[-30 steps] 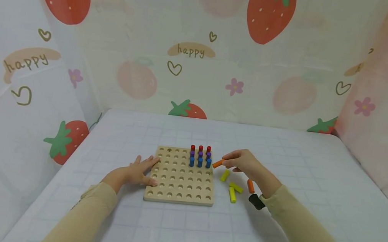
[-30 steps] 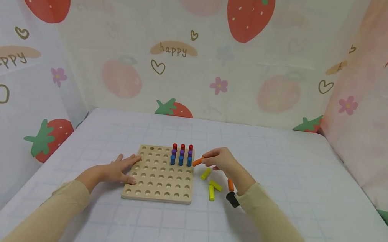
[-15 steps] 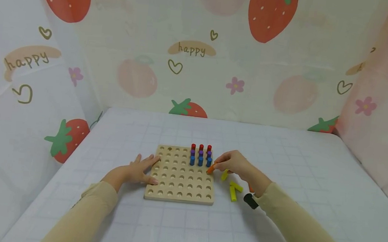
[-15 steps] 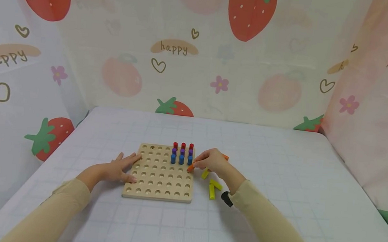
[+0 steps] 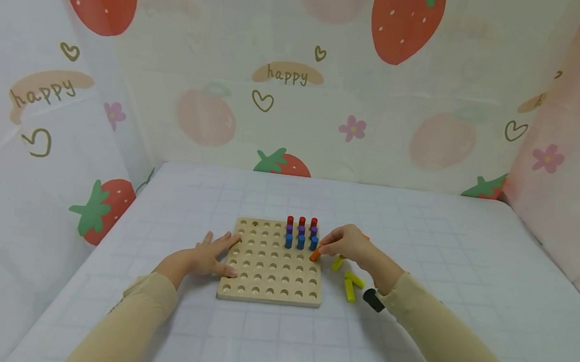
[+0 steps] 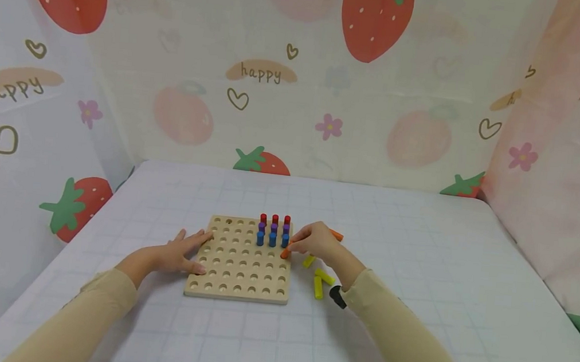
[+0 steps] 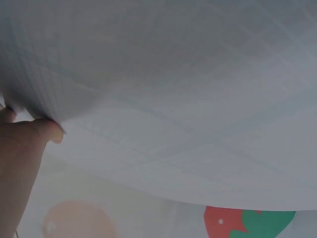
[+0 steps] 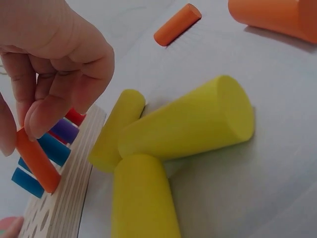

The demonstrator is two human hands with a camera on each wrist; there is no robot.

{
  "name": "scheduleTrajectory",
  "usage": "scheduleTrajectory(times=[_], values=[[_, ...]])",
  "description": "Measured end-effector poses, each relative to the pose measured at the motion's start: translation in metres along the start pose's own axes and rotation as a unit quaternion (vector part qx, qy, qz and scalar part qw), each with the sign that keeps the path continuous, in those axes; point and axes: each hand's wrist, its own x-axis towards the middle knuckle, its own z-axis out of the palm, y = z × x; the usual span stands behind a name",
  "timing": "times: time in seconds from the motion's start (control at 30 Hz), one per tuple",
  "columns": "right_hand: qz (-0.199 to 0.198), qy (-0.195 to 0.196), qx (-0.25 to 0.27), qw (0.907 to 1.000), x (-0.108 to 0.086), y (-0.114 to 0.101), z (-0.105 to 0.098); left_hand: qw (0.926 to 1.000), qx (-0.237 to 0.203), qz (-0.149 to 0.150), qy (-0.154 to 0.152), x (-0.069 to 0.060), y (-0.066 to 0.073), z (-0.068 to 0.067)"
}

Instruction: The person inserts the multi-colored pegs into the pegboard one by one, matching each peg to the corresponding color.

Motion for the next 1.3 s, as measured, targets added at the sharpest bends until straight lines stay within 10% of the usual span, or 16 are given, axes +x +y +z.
scheduleTrajectory(times=[0.57, 1.0, 1.3], values=[[-0.002, -0.020, 0.028, 0.9994, -0.001, 0.005, 0.003, 1.0000, -0.004, 0.007, 0.003, -0.003, 0.001, 0.000], [0.004, -0.017, -0.004, 0.9998, -0.019, 0.033, -0.058, 1.0000, 0.000, 0.001, 0.001, -0.004, 0.003, 0.000], [0.038, -0.100, -0.074, 0.9915, -0.035, 0.071, -0.085, 1.0000, 0.000, 0.004, 0.001, -0.006, 0.004, -0.001]])
